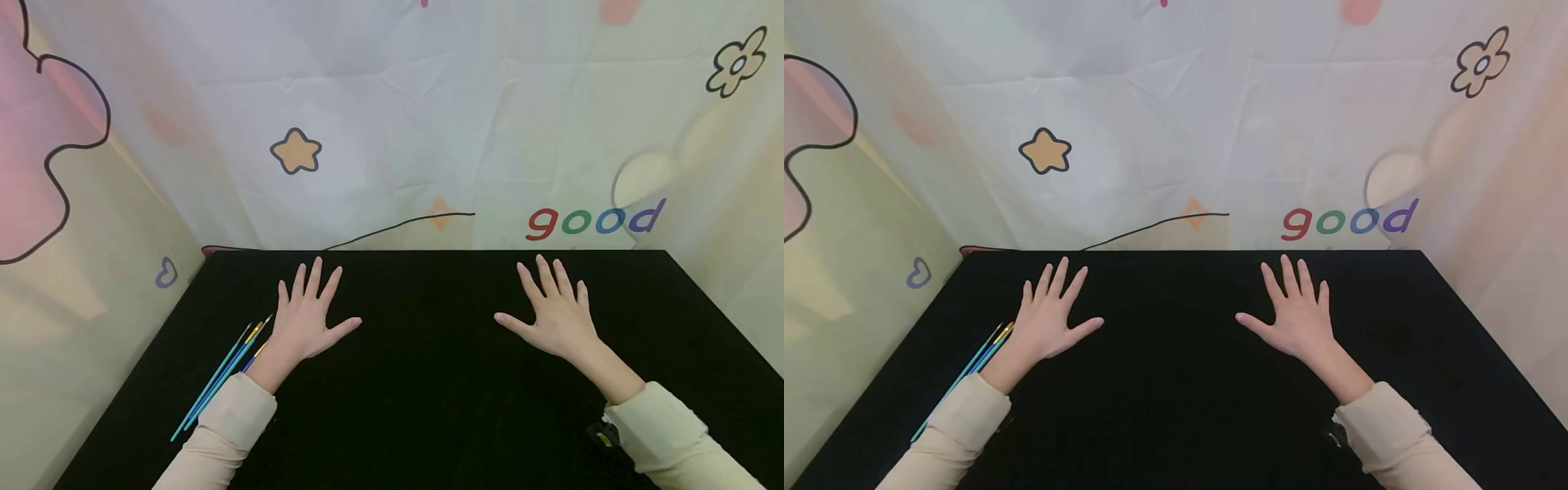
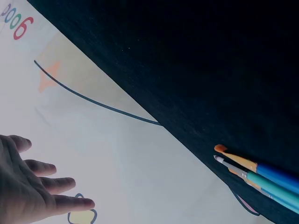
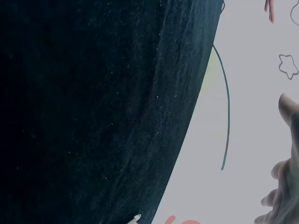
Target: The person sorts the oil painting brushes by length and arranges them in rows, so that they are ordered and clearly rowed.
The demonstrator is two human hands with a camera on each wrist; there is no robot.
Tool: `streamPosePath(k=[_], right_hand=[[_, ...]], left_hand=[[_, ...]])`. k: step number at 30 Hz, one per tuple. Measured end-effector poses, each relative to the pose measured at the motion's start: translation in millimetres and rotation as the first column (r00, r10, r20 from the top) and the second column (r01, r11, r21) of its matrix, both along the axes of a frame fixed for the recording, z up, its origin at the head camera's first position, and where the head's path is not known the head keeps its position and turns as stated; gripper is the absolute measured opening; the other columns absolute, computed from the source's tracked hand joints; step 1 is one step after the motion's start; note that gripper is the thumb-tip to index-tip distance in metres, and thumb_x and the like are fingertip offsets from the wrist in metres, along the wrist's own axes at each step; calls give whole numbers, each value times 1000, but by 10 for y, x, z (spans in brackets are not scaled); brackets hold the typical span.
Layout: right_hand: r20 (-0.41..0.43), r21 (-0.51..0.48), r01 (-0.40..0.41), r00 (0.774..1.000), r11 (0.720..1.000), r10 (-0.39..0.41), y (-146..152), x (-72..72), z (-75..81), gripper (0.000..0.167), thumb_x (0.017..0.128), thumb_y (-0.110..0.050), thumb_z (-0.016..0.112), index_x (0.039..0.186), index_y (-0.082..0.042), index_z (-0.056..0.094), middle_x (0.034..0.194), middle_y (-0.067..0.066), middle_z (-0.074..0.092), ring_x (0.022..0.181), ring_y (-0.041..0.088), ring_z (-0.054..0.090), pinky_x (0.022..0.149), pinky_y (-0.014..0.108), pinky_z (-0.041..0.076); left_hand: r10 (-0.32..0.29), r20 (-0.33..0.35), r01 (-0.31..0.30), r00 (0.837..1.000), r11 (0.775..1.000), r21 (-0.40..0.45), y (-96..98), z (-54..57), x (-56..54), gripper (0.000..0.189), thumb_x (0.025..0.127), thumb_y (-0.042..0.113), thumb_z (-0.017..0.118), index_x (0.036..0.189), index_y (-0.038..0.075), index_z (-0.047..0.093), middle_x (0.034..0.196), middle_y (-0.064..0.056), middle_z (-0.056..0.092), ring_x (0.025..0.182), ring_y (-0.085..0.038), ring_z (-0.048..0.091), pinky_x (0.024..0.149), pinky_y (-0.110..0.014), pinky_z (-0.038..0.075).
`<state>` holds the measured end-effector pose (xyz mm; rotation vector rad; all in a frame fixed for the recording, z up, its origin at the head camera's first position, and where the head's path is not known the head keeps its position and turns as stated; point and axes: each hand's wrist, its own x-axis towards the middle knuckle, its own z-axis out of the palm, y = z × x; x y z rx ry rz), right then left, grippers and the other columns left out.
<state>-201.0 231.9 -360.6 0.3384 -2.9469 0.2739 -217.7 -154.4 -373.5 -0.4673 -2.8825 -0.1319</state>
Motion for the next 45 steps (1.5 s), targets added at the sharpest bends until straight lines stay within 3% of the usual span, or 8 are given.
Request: streamPosePath(k=[19,32,40,45], right_hand=[[-132,-18,-73,989,997,70,105,227,76,86,81,-60,53,146,-16,18,147,22,15,135,40,5,99,67,8],[-171,-8,-93,981,996,90,244,335,70,86,79,-58,57,146,-17,20,146,22,20,135,38,8,99,66,12],[-175,-7,-79,982,997,76,368,383,32,89,76,-57,62,145,-17,23,142,25,26,130,43,19,93,65,23],[-167,-3,-73,983,997,72,423,391,8,90,75,-57,63,145,-16,23,142,25,27,128,43,21,92,66,25]], left_hand=[[-46,-24,46,999,999,20,-150,68,145,83,83,65,43,146,18,17,151,-14,7,135,-36,9,102,-63,11],[-82,-110,85,991,996,31,-258,47,278,78,83,56,51,144,15,25,148,-14,19,134,-33,17,103,-58,19],[-127,-202,135,971,991,22,-327,-19,341,73,83,49,55,140,9,33,140,-17,34,127,-33,29,100,-54,29],[-166,-304,182,938,983,24,-417,-63,361,69,85,52,48,136,6,39,133,-19,42,121,-35,37,95,-53,35]])
